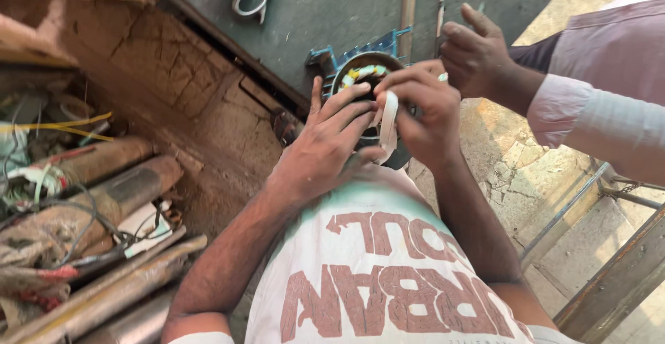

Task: The person wraps white insulating tape around the stator windings of a blue electric motor. They repeatedly adjust the tape, use a screwdriver to press it into place, and trim excess tape with scissors. The motor remains on the workbench throughout the clip.

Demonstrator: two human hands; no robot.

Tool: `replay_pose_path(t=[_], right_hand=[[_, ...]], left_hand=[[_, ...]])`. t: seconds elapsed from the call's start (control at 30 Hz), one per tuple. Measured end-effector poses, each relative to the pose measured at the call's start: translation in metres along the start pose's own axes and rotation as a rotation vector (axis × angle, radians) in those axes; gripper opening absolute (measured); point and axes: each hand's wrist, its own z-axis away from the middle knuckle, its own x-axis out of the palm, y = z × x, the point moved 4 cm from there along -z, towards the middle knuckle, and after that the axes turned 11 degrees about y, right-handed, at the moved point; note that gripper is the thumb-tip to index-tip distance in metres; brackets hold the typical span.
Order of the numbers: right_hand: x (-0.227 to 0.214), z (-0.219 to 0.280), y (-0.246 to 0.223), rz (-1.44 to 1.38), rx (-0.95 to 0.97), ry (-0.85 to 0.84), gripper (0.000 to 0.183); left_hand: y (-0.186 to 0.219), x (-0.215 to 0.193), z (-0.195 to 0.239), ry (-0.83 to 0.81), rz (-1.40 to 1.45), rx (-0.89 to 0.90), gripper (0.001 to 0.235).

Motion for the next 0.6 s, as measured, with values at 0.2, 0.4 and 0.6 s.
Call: replay_pose_path(t=[0.2, 0.4, 0.6], right_hand=[[-0.024, 0.026, -0.034, 0.203, -0.245, -0.044, 0.016], [-0.031, 0.029, -0.038, 0.132, -0.257, -0.227, 0.017], [-0.065, -0.041, -0.012, 0.149, -0.398, -0.304, 0.025]], left_hand=[[0.008, -0.001, -0.003, 0.185, 0.001, -0.009, 0.019], [0.010, 0.002, 0.007, 0.242, -0.081, 0.034, 0.012], [0.012, 0.007, 0.017, 0.294, -0.076, 0.086, 0.009]])
